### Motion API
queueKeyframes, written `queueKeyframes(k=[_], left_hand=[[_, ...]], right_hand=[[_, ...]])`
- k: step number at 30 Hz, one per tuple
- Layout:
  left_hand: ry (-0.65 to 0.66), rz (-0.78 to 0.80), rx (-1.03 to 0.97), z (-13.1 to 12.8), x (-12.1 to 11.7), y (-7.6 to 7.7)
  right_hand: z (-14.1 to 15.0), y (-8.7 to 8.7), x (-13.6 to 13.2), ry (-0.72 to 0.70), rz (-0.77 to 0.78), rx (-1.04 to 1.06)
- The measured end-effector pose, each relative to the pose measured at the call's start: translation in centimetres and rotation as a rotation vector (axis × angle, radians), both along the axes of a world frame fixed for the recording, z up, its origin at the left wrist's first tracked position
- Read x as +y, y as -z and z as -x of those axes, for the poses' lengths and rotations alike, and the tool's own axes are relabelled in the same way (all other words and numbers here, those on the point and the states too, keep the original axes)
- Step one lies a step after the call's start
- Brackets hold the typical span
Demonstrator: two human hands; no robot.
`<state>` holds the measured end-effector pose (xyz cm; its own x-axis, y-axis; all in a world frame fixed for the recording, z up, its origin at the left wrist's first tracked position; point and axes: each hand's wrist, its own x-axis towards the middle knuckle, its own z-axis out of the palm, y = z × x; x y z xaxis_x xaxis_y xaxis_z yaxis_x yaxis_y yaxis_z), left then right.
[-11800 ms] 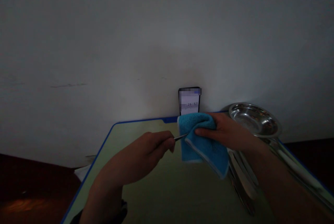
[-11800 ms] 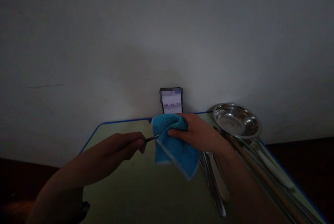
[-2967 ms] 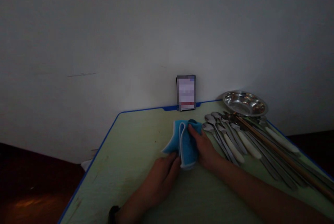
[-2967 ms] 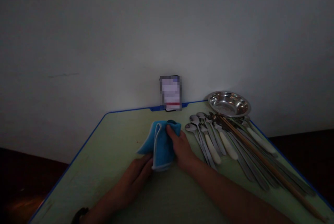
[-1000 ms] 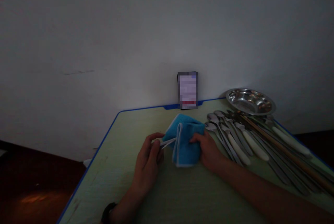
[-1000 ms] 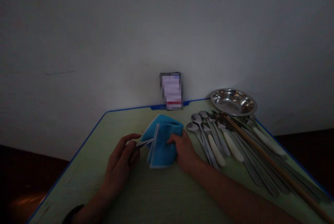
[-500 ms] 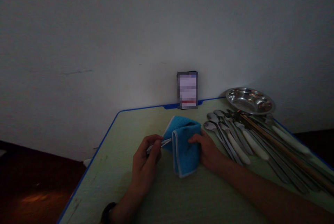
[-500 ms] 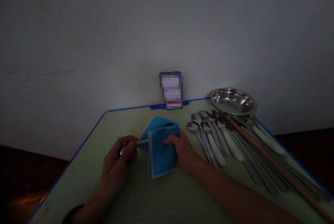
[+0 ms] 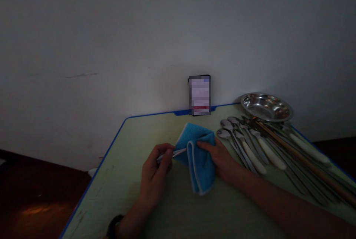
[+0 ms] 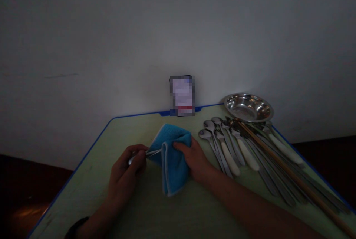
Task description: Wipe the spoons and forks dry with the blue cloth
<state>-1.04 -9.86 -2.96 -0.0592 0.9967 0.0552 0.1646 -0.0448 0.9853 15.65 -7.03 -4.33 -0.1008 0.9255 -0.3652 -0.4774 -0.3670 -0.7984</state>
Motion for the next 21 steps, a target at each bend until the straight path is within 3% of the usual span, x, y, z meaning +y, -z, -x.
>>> queueKeyframes(k=[11, 21], left_hand=[[0.011, -0.039, 0.185, 0.55, 0.34, -0.2], [0.139, -0.005, 0.33, 0.7, 0.54, -0.36]], right_hand=[[-0.2, 0.25, 0.08, -0.035, -0.053, -0.011], [-0.14, -0.05, 0.16, -0.004, -0.023, 0.004]])
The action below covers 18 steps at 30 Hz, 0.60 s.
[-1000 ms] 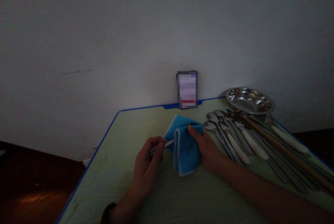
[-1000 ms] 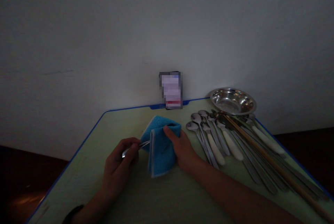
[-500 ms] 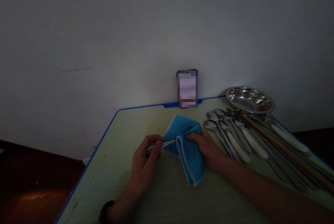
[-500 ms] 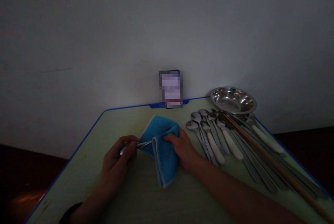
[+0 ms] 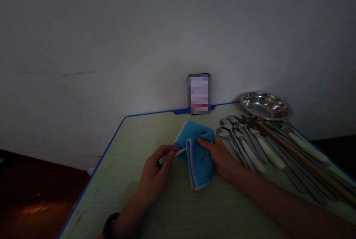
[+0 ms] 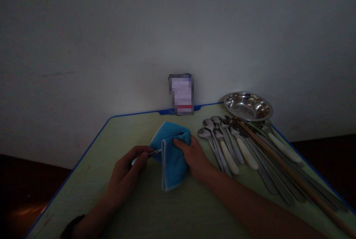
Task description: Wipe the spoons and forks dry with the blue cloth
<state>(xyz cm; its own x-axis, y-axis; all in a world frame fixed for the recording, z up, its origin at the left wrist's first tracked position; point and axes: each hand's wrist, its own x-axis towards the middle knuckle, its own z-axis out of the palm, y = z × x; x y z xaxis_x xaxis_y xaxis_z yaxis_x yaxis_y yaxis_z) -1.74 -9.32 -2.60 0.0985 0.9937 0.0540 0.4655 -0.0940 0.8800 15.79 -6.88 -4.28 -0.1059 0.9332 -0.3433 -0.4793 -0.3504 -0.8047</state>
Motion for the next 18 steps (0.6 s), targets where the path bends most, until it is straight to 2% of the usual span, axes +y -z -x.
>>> queueKeyframes(k=[8, 13, 18], left_hand=[[0.098, 0.022, 0.151, -0.29, -0.01, -0.12], [0.199, 0.027, 0.146, -0.3, -0.12, 0.09], [0.156, 0.071, 0.07, -0.42, -0.22, 0.03]], right_hand=[[-0.03, -0.54, -0.05, 0.025, 0.026, -0.013], [0.14, -0.29, 0.02, 0.039, 0.009, 0.029], [0.47, 0.09, 0.23, 0.109, 0.079, 0.127]])
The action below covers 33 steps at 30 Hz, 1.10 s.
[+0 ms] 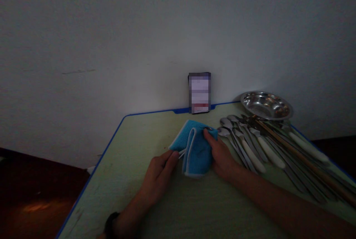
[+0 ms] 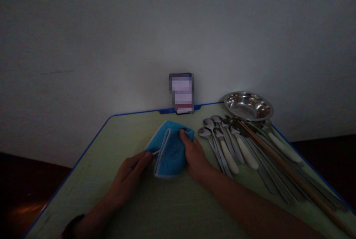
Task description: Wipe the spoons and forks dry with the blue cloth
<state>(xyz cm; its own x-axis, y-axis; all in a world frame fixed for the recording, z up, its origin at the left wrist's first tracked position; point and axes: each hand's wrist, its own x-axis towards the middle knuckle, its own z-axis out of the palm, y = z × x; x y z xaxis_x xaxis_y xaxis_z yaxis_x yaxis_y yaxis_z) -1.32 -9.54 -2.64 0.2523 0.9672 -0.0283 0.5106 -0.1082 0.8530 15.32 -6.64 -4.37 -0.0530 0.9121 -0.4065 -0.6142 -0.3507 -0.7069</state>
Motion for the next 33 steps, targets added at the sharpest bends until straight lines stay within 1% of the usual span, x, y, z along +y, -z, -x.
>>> queueKeyframes(k=[3, 6, 10, 16, 19, 21, 25, 29, 31, 33], left_hand=[[-0.022, -0.012, -0.012, -0.1, -0.1, 0.0], [-0.028, -0.082, 0.046, -0.2, -0.2, 0.0], [0.021, -0.191, 0.12, 0.0, -0.4, 0.0], [0.112, -0.264, 0.165, 0.3, -0.6, 0.2], [0.149, -0.295, 0.179, 0.2, -0.7, 0.2], [0.164, -0.313, 0.176, 0.1, -0.8, 0.2], [0.185, -0.299, 0.162, -0.1, -0.8, 0.0], [0.154, -0.229, 0.14, 0.0, -0.7, 0.0], [0.132, -0.202, 0.133, 0.0, -0.7, 0.0], [0.12, -0.174, 0.122, 0.1, -0.7, 0.1]], right_hand=[[0.2, 0.2, 0.1, 0.035, 0.013, 0.016], [0.1, 0.2, 0.0, 0.019, -0.025, -0.009], [-0.2, 0.1, -0.1, -0.02, -0.091, -0.051], [-0.2, -0.3, -0.1, -0.015, -0.054, -0.049], [-0.2, 0.0, 0.0, -0.005, -0.039, -0.061], [-0.3, 0.6, 0.1, -0.002, -0.048, -0.114], [-0.5, 1.4, 0.1, 0.011, -0.054, -0.215], [-0.5, 1.1, 0.1, -0.045, -0.048, -0.154], [-0.4, 0.8, 0.0, -0.066, -0.071, -0.125], [-0.4, 0.7, 0.0, -0.078, -0.096, -0.147]])
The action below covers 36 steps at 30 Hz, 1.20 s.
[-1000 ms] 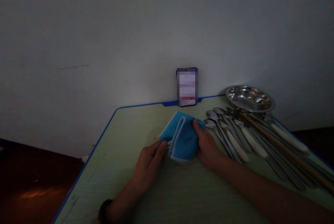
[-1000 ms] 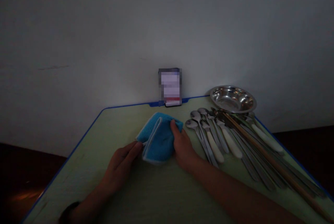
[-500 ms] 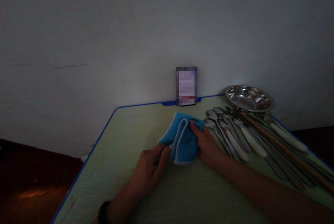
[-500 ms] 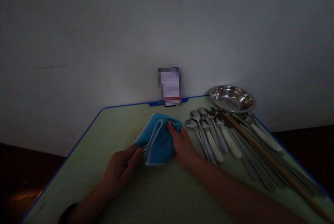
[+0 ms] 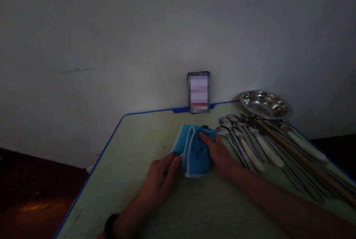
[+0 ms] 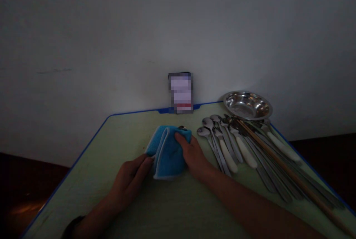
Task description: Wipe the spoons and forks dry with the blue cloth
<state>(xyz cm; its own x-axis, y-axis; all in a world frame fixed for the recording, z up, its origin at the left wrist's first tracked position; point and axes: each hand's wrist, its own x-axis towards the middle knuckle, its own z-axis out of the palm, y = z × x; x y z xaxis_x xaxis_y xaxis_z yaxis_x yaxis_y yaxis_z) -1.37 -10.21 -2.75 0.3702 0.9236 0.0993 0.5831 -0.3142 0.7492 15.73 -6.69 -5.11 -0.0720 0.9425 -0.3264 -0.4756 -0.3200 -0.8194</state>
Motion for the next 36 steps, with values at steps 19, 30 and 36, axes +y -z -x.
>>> queueKeyframes(k=[19, 30, 36], left_hand=[[-0.012, 0.038, -0.009, 0.0, 0.09, 0.15], [0.028, 0.0, -0.007, -0.05, -0.09, -0.1], [0.001, 0.02, 0.005, 0.12, -0.04, 0.02]], right_hand=[[-0.15, 0.13, -0.21, 0.016, 0.019, -0.068], [0.13, 0.19, -0.02, 0.045, 0.091, 0.05], [-0.02, -0.45, -0.24, 0.005, -0.018, 0.013]])
